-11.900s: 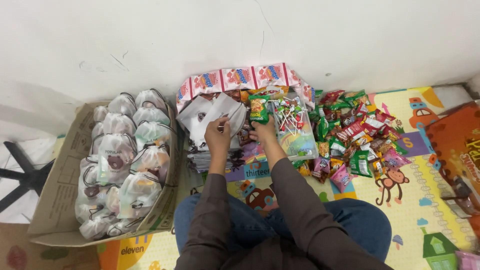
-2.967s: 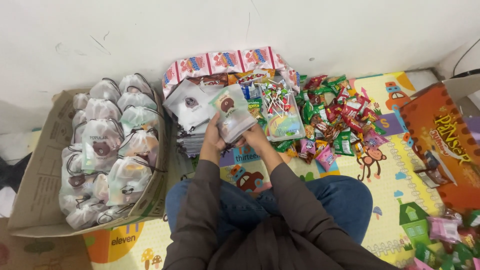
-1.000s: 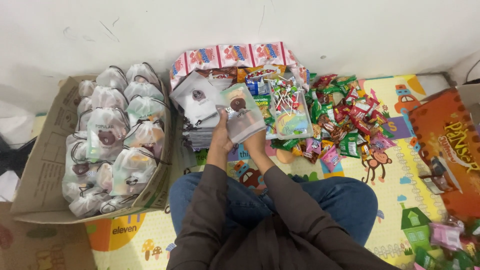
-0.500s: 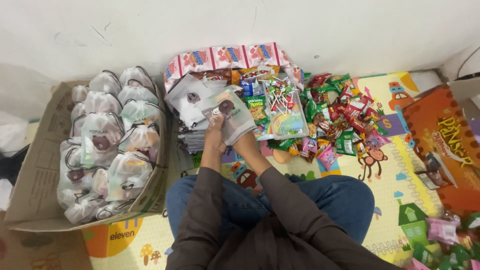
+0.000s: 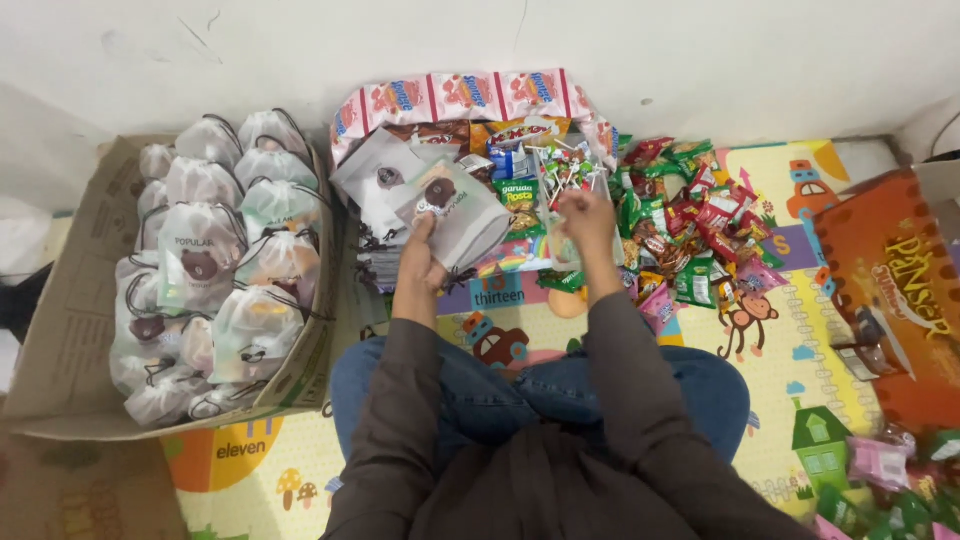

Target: The person is sitting on the floor and packing various small snack packets into individual white plastic bags, then placing the filled bags into a cardboard box.

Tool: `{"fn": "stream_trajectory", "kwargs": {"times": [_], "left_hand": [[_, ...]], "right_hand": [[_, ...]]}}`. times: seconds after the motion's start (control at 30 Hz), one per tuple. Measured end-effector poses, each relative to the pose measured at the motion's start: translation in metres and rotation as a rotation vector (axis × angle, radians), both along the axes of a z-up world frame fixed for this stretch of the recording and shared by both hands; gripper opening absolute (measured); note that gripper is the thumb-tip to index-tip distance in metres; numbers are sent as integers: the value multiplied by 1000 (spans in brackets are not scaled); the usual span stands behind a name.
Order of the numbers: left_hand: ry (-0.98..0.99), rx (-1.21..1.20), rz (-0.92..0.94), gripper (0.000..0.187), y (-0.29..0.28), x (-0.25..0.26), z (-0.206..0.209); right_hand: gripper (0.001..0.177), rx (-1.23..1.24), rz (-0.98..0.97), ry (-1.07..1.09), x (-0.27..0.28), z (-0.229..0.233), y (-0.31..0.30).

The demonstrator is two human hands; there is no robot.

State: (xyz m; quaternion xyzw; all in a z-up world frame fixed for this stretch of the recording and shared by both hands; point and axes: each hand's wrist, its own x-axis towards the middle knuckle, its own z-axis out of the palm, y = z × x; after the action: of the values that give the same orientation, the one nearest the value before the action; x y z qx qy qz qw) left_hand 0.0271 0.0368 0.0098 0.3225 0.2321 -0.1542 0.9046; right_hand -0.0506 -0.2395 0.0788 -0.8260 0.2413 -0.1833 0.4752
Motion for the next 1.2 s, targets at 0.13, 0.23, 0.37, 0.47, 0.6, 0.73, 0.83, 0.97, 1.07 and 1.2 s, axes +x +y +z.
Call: {"fn": "stream_trajectory", "kwargs": {"times": [0.13, 0.23, 0.37, 0.47, 0.6, 0.73, 0.83, 0.97, 1.07, 1.2], "left_hand": [[-1, -109, 8, 57, 1, 10, -15], [6, -77, -38, 44, 11, 23, -31], [24, -60, -4, 40, 22, 34, -27], [15, -61, -12, 39, 27, 43, -32], [9, 11, -21, 42, 19, 46, -33], [-27, 124, -94, 49, 5, 18, 22], [-17, 473, -145, 57, 8, 17, 14], [-68, 748, -223, 54, 13, 31, -12], [-57, 779, -226, 59, 6, 22, 8], [-67, 579, -140, 60, -7, 16, 38]], "right_hand": [[22, -75, -32, 144, 48, -67, -53], [28, -321, -11, 275, 58, -77, -54], [26, -284, 36, 265, 43, -51, -30], [27, -239, 59, 250, 40, -48, -21], [27, -210, 81, 230, 21, -9, 5], [28, -224, 101, 161, 26, -26, -1], [28, -235, 130, 180, 13, -31, -5], [26, -225, 130, 110, -4, -33, -14], [27, -195, 112, 113, -14, -32, -22], [28, -191, 128, 121, -21, -21, -19]]}}
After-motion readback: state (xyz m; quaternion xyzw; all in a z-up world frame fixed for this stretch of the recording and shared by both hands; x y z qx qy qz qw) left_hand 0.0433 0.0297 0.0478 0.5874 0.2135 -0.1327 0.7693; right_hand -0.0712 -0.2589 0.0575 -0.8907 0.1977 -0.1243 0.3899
